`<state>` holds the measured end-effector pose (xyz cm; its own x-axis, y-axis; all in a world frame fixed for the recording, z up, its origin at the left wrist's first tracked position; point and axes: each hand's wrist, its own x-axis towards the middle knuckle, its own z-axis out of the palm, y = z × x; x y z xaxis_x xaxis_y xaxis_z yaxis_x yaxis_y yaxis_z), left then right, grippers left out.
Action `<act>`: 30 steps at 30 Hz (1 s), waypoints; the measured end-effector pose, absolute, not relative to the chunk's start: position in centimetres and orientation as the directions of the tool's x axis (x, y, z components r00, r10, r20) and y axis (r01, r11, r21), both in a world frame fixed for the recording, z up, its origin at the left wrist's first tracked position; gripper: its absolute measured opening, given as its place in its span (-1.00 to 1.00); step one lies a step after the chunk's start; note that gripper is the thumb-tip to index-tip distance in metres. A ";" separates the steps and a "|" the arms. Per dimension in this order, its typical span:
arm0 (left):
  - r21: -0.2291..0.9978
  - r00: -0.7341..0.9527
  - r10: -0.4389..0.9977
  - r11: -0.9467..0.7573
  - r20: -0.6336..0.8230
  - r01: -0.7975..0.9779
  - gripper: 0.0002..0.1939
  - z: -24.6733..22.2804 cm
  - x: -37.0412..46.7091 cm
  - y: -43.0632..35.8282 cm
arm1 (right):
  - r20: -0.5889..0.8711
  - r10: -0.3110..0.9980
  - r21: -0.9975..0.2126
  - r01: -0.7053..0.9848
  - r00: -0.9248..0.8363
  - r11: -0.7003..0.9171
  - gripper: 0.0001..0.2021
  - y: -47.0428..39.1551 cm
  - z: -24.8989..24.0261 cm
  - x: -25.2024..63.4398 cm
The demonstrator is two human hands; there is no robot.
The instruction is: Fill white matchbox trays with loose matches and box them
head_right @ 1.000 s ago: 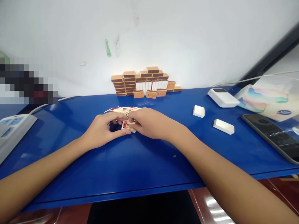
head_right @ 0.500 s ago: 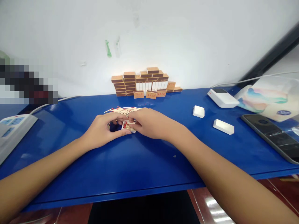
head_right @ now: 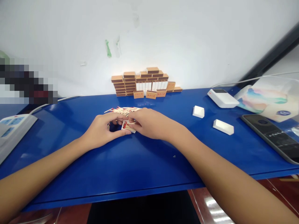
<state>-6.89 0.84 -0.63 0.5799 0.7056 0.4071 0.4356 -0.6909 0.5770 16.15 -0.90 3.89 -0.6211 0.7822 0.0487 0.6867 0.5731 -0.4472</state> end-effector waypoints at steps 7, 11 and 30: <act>0.573 0.581 0.706 -0.691 0.406 0.441 -0.63 -0.7 -6.9 0.9 | 0.052 0.779 -0.444 0.684 -0.625 0.579 -0.79 -0.9 3.8 16.2; 0.576 0.580 0.704 -0.693 0.410 0.433 -0.64 -0.6 -6.9 0.8 | 0.059 0.769 -0.459 0.667 -0.636 0.587 -0.79 -1.0 3.7 16.2; 0.568 0.604 0.688 -0.705 0.402 0.424 -0.65 -0.5 -6.8 0.7 | 0.037 0.775 -0.452 0.681 -0.631 0.576 -0.80 -1.1 3.6 16.2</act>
<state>-6.79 0.69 -0.50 0.6042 0.6877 0.4025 0.4241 -0.7052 0.5682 16.22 -1.12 3.60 -0.6314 0.7746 0.0370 0.6805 0.5764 -0.4524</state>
